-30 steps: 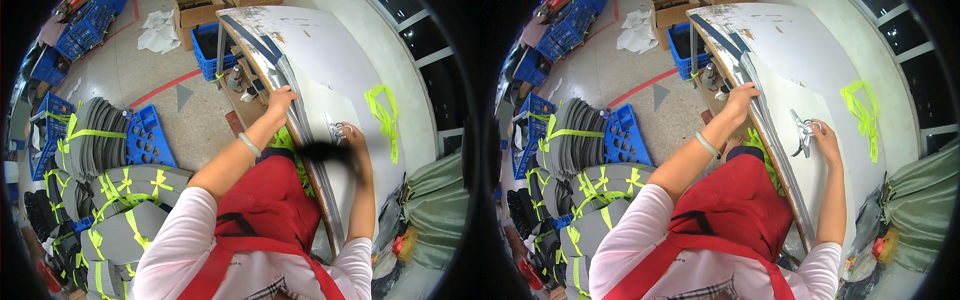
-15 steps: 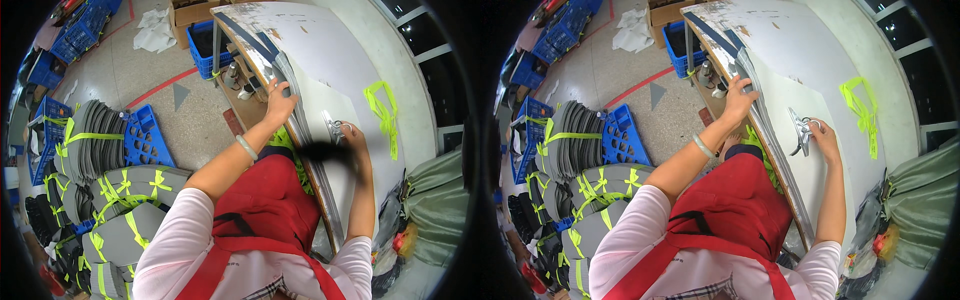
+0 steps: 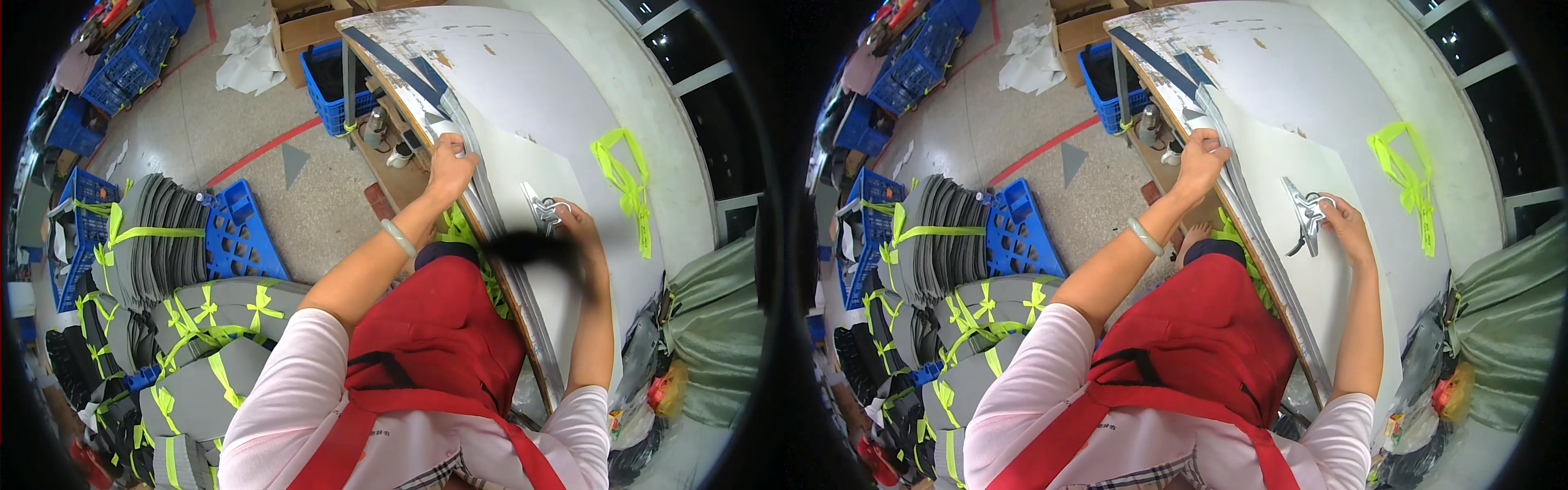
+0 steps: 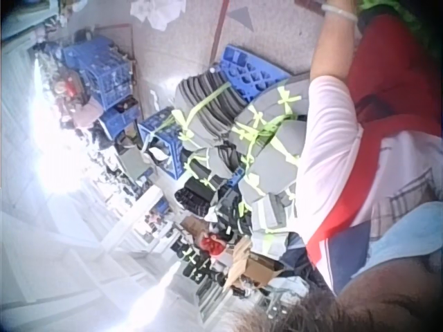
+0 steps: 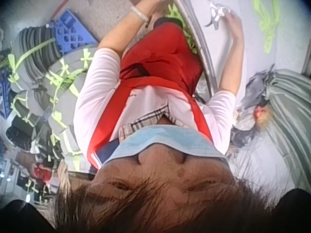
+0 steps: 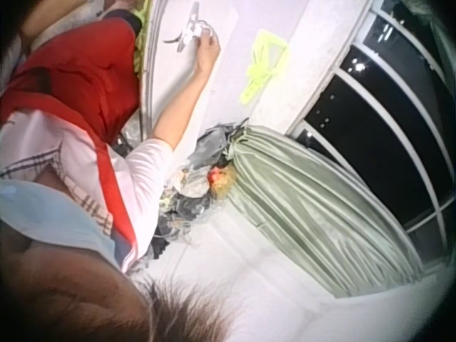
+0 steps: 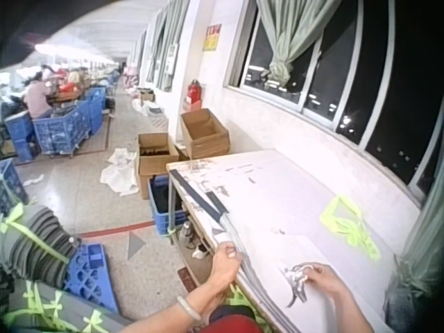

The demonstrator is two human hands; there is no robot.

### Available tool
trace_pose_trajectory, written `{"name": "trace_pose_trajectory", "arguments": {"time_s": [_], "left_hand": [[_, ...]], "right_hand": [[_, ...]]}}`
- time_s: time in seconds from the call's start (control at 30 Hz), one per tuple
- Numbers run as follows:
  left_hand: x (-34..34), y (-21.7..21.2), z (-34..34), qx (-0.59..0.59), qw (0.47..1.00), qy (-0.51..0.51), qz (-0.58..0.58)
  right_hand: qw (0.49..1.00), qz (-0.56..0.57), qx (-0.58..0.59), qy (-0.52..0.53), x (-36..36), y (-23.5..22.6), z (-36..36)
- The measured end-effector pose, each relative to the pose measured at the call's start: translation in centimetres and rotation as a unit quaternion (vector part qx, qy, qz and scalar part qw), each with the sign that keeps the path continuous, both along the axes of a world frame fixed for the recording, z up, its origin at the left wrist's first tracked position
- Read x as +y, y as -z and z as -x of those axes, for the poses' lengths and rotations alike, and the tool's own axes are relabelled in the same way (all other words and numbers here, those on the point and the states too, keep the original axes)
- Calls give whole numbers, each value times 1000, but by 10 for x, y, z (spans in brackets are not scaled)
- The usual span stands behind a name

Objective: The person moves a large white board onto a workbench and secures it with clips. They then use a small white pad to wipe the surface of a dark grey board placed on top of the white board, repeatedly rubbing the surface.

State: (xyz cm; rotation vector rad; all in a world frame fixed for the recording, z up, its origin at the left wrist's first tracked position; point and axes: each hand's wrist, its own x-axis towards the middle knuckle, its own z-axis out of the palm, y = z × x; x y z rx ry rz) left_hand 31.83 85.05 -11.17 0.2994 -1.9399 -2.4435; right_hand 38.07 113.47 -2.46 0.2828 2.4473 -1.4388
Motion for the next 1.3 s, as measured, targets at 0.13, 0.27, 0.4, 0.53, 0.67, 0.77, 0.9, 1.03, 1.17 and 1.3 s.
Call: {"name": "trace_pose_trajectory", "arguments": {"time_s": [0.13,0.27,0.4,0.53,0.67,0.77,0.9,1.03,1.17,1.3], "left_hand": [[-1,-2,1,-35,993,34,-104],[-12,-8,0,-68,966,56,-243],[-13,-16,2,-61,948,72,-303],[-18,-19,7,-43,959,57,-273],[-16,-14,23,-41,962,69,-261],[-21,-6,36,-34,956,87,-279],[-12,-13,39,-19,980,66,-189],[-13,-10,38,9,982,27,-188],[-14,-10,41,-3,978,44,-203],[-14,-29,38,37,953,85,-287]], "right_hand": [[1000,-4,5,2,0,0,-2],[1000,6,10,8,2,1,-2],[999,49,-9,17,10,2,0],[996,84,0,-18,12,-3,12],[996,19,74,-39,3,-17,40],[985,15,166,-47,-18,-31,68],[966,-41,238,-89,-34,-40,106],[971,-43,217,-90,-64,-46,135],[974,-36,204,-88,-67,-38,163],[973,-25,181,-144,-71,-39,175]]}}
